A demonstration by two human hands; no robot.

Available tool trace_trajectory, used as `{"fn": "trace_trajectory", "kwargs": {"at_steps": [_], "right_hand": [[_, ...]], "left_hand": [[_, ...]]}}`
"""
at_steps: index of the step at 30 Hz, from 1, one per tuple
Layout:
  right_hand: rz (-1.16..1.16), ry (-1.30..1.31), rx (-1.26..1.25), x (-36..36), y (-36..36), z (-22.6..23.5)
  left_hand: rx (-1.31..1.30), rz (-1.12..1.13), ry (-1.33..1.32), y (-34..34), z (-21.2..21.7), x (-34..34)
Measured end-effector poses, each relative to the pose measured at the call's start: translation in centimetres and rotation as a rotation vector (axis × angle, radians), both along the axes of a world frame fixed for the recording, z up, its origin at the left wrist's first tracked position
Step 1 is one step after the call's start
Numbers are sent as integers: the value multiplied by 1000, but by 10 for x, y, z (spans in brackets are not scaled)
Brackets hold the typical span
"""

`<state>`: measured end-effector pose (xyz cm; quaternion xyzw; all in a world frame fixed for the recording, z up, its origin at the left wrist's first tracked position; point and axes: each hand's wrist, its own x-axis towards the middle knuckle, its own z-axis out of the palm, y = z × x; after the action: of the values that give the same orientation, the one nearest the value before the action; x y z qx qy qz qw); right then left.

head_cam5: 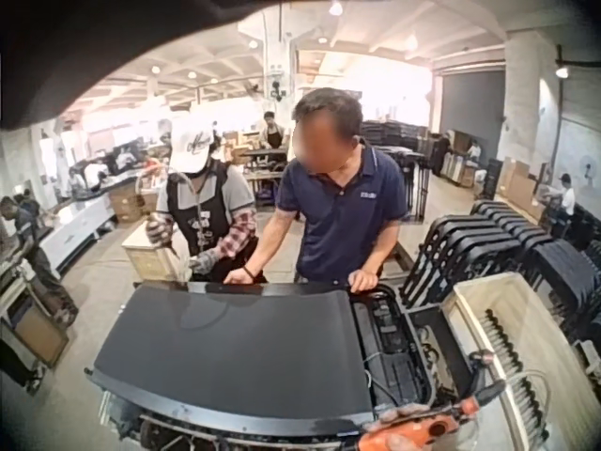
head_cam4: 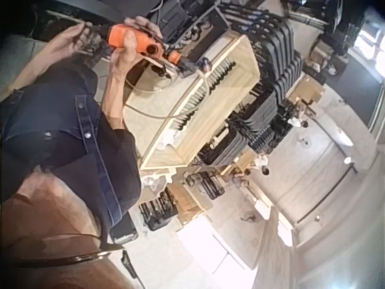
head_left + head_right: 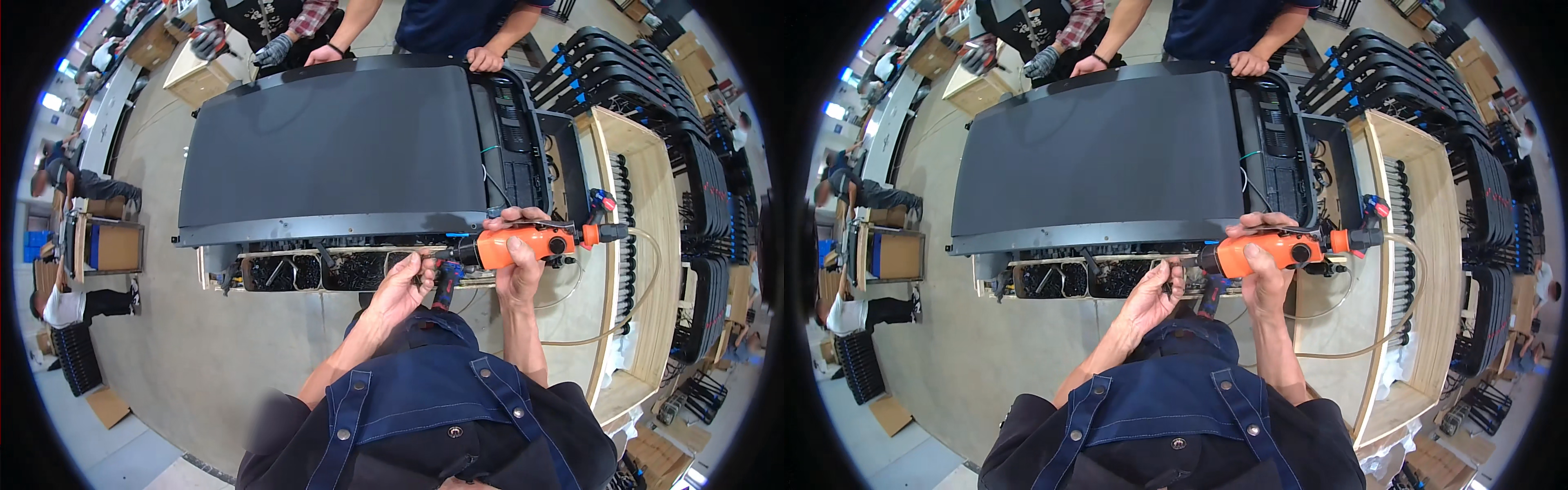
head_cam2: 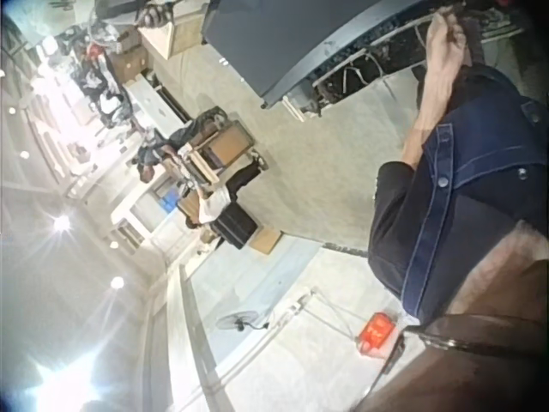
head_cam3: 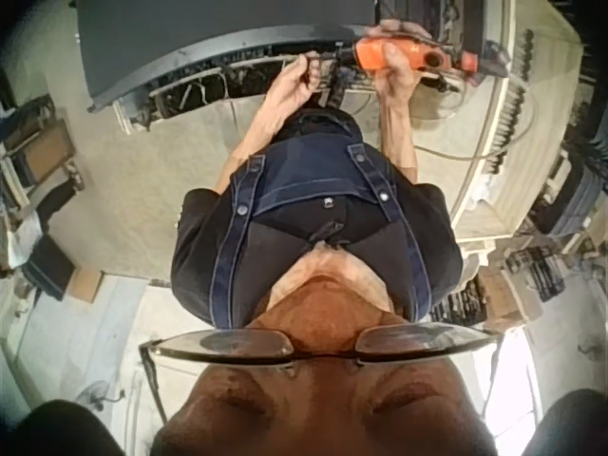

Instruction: The recorder is assembling various components of a treadmill, including the motor shroud and electrical wiring, using power tools.

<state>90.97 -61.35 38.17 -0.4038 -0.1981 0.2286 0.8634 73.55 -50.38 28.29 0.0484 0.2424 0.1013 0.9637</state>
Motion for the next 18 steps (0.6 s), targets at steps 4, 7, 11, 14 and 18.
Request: {"fn": "trace_trajectory", "kwargs": {"at_steps": [4,7,11,14,18], "right_hand": [[-49,69,-24,-9,3,-10],[-30,80,-21,-17,14,-16],[-68,23,-58,-37,33,-15],[-95,-73,-56,-60,64,-10],[13,-290,-82,-85,110,-16]], "left_hand": [[-89,43,-4,0,2,-6],[-88,102,24,4,3,-12],[112,167,215,12,11,-13],[27,170,139,43,6,-22],[-147,157,42,83,-15,-35]]}}
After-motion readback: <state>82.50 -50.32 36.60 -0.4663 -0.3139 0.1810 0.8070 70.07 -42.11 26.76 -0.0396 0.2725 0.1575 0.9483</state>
